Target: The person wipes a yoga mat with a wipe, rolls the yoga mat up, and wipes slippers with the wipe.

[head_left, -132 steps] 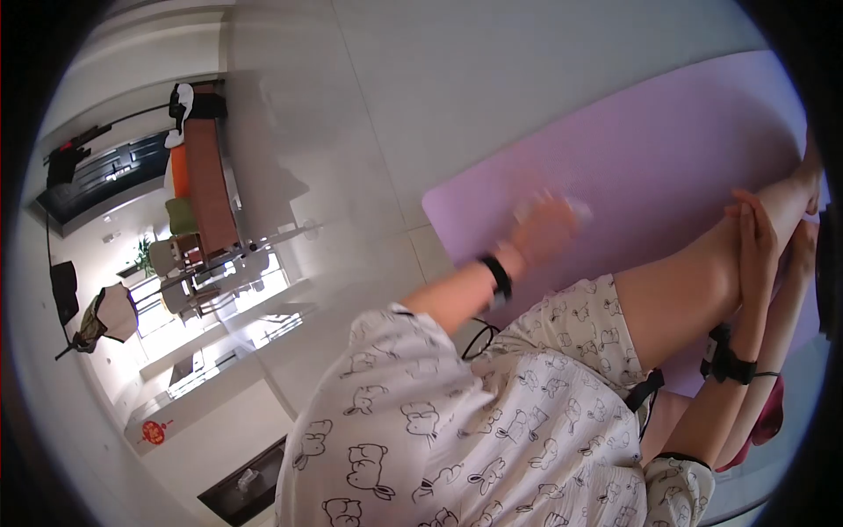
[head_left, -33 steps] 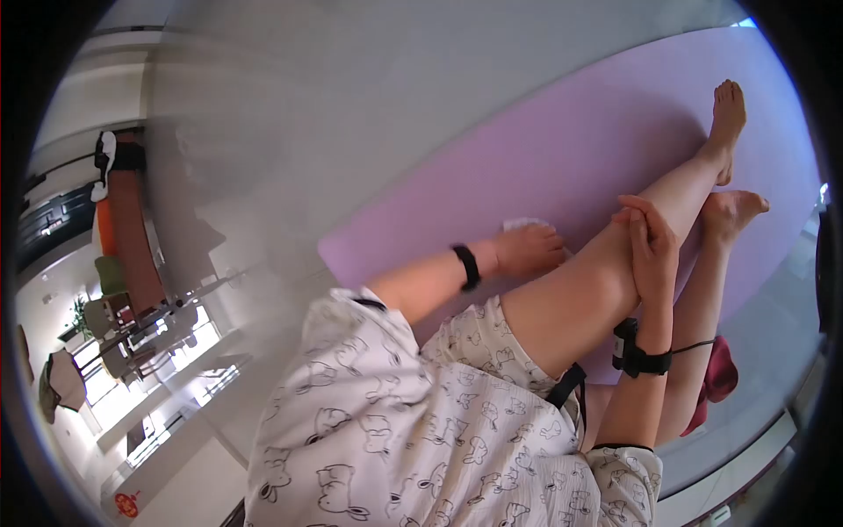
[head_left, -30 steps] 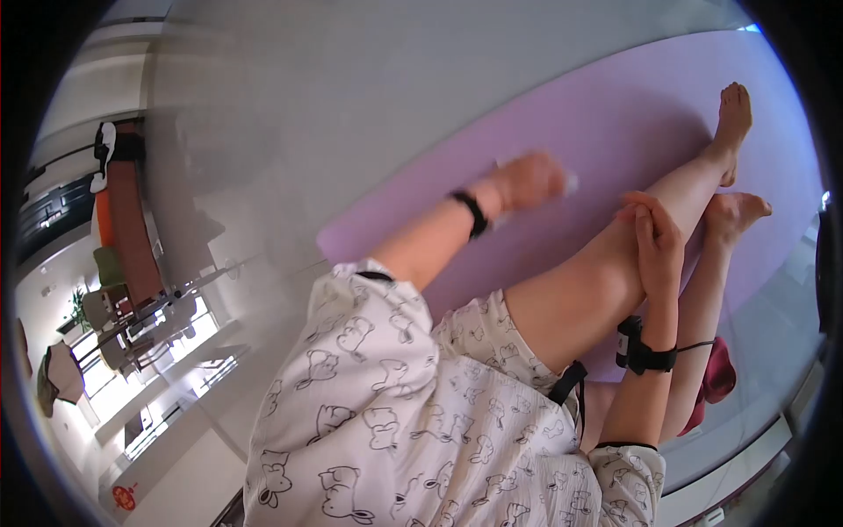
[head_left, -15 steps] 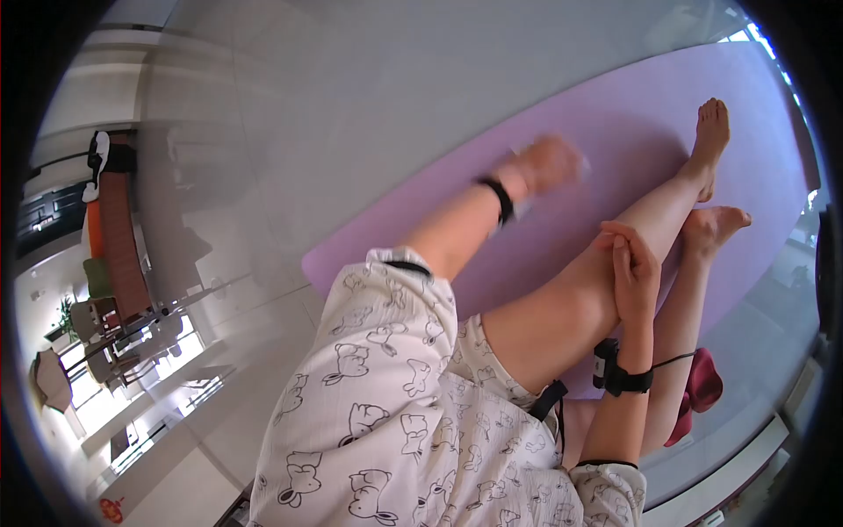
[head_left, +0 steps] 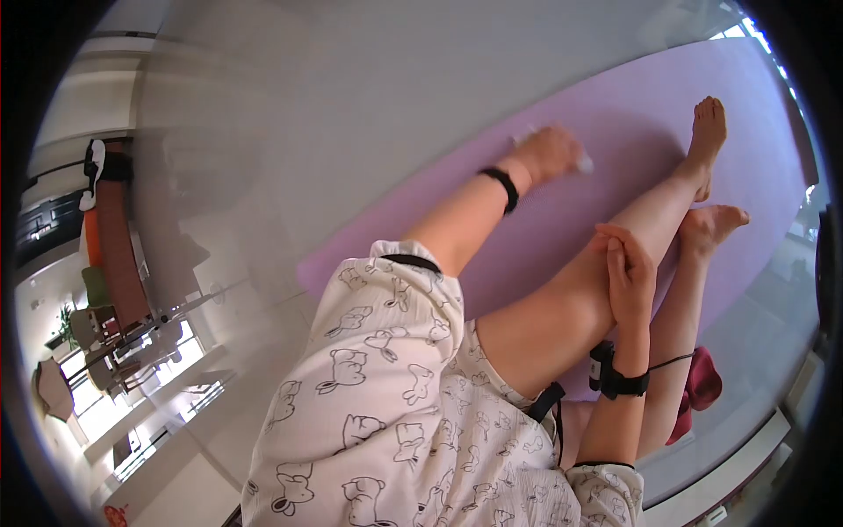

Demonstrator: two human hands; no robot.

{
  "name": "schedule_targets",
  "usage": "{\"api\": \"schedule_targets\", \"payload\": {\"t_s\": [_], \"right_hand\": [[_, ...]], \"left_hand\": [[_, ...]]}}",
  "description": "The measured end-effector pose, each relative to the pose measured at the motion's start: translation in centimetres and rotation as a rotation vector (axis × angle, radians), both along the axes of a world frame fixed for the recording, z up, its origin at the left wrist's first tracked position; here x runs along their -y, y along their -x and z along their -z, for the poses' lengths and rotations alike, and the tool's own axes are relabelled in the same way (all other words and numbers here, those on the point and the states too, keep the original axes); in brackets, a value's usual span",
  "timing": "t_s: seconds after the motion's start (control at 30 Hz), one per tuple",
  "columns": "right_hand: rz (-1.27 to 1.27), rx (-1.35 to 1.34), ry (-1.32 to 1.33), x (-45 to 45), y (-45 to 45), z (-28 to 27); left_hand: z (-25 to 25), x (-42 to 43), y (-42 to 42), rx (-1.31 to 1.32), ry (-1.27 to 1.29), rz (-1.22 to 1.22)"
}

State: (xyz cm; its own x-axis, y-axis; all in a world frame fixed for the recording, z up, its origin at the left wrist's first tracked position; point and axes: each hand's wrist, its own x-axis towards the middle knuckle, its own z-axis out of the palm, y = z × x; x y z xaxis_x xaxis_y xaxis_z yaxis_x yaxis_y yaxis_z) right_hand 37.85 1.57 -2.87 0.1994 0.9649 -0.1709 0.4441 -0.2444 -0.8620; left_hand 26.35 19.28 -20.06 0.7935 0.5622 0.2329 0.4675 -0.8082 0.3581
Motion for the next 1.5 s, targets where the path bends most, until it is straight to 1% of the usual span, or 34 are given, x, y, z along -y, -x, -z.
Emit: {"api": "schedule_targets", "payload": {"t_s": [0.03, 0.07, 0.13, 0.2, 0.23, 0.27, 0.3, 0.33, 0.37, 0.43, 0.5, 0.57, 0.63, 0.67, 0.73, 0.77, 0.8, 0.83, 0.87, 0.93, 0.97, 1.03, 1.07, 1.13, 1.17, 1.23, 1.27, 1.3, 1.37, 1.4, 1.47, 1.5], "right_hand": [[0.002, 0.002, -0.012, -0.2, -0.1, 0.1], [0.001, 0.009, -0.043, -0.1, -0.1, 0.4], [0.013, 0.008, -0.067, 0.2, -0.2, 0.4], [0.033, -0.029, -0.04, 0.0, -0.1, 0.3], [0.028, -0.035, -0.04, -0.1, 0.0, 0.4], [0.012, -0.007, -0.046, -0.1, 0.0, 0.4], [-0.001, 0.026, -0.055, -0.1, 0.1, 0.5], [-0.003, 0.031, -0.053, -0.1, 0.1, 0.4], [-0.014, 0.034, -0.058, 0.0, 0.2, 0.4], [-0.037, 0.045, -0.066, 0.3, 0.1, 0.1], [-0.003, 0.02, -0.087, 0.6, 0.0, 0.5], [0.008, 0.003, -0.082, 0.7, -0.3, 1.3], [0.001, -0.032, -0.076, 1.3, -0.6, 2.2], [-0.002, -0.007, -0.062, 1.4, -0.7, 2.6], [-0.012, -0.02, -0.083, 1.3, -1.1, 4.4], [-0.03, -0.045, -0.072, 1.2, -1.5, 4.8], [-0.043, -0.061, -0.062, 1.0, -1.8, 4.9], [-0.054, -0.071, -0.085, 0.9, -1.8, 5.1], [-0.076, -0.07, -0.067, 0.8, -2.0, 5.2], [-0.082, -0.047, -0.061, 0.7, -2.5, 4.5], [-0.16, -0.021, -0.073, 0.7, -2.7, 4.0], [-0.263, 0.0, -0.08, 1.2, -2.7, 1.7], [-0.245, 0.015, -0.08, 1.9, -2.6, 0.1], [-0.193, -0.215, -0.06, 3.3, -2.1, -3.1], [-0.167, -0.2, -0.064, 4.0, -1.6, -4.9], [-0.132, -0.48, -0.015, 5.5, -0.6, -7.7], [-0.09, -0.468, -0.022, 6.2, -0.8, -7.6], [-0.097, -0.523, 0.047, 6.8, -1.3, -7.1], [-0.105, -0.599, 0.155, 7.7, -2.4, -8.3], [-0.06, -0.581, 0.143, 8.5, -3.5, -8.7], [0.192, -0.719, -0.015, 10.0, -6.2, -8.7], [0.234, -0.772, -0.036, 10.9, -8.8, -8.4]], "left_hand": [[0.0, -2.3, 0.2, -0.133, -0.163, -0.145], [-0.5, -2.5, 0.0, -0.129, -0.169, -0.138], [-1.0, -2.4, -0.2, 0.003, -0.066, -0.4], [-1.0, 1.8, -2.1, -0.198, 0.034, -0.221], [-3.0, 5.6, -2.4, 0.097, 0.545, -0.29], [-0.9, 9.4, -2.5, 0.115, 0.43, -0.031], [0.4, 12.8, -2.3, 0.239, 0.484, -0.03], [-0.2, 14.6, -2.0, 0.369, 0.54, -0.028], [-0.5, 14.8, -1.4, 0.377, 0.546, -0.028], [-5.4, 13.6, 2.2, -0.009, 0.603, 0.247], [-0.1, 13.8, 5.3, 0.25, 0.264, 0.348], [-0.2, 11.9, 9.1, 0.035, 0.229, 0.124], [-1.2, 9.5, 13.9, -0.119, 0.163, -0.268], [-2.0, 9.2, 15.2, -0.14, 0.144, -0.286], [-6.7, 8.0, 17.8, 0.743, 0.916, -0.859], [-10.6, 8.1, 17.1, 1.038, 1.184, -0.904], [-11.6, 7.8, 17.3, 1.196, 1.395, -0.83], [-13.4, 8.3, 17.0, 1.281, 1.517, -0.684], [-15.0, 8.9, 16.3, 1.288, 1.499, -0.668], [-17.7, 10.0, 14.4, 1.581, 1.749, -0.38], [-18.1, 10.2, 13.5, 1.578, 1.757, -0.353], [-18.9, 10.8, 12.1, 1.639, 1.883, -0.011], [-19.4, 11.4, 11.2, 1.63, 1.901, 0.012], [-21.0, 12.8, 9.2, 1.575, 1.833, -0.081], [-21.5, 13.6, 8.1, 1.558, 1.857, -0.055], [-22.2, 15.1, 5.5, 1.508, 1.873, -0.058], [-22.4, 15.8, 4.2, 1.475, 1.91, -0.03], [-22.6, 16.5, 2.6, 1.447, 1.873, -0.005], [-23.1, 17.7, -0.4, 1.398, 1.802, 0.046], [-23.3, 18.1, -1.8, 1.374, 1.836, 0.089], [-23.0, 18.7, -4.3, 1.3, 1.741, 0.002], [-23.0, 18.8, -5.5, 1.298, 1.813, 0.005]]}}
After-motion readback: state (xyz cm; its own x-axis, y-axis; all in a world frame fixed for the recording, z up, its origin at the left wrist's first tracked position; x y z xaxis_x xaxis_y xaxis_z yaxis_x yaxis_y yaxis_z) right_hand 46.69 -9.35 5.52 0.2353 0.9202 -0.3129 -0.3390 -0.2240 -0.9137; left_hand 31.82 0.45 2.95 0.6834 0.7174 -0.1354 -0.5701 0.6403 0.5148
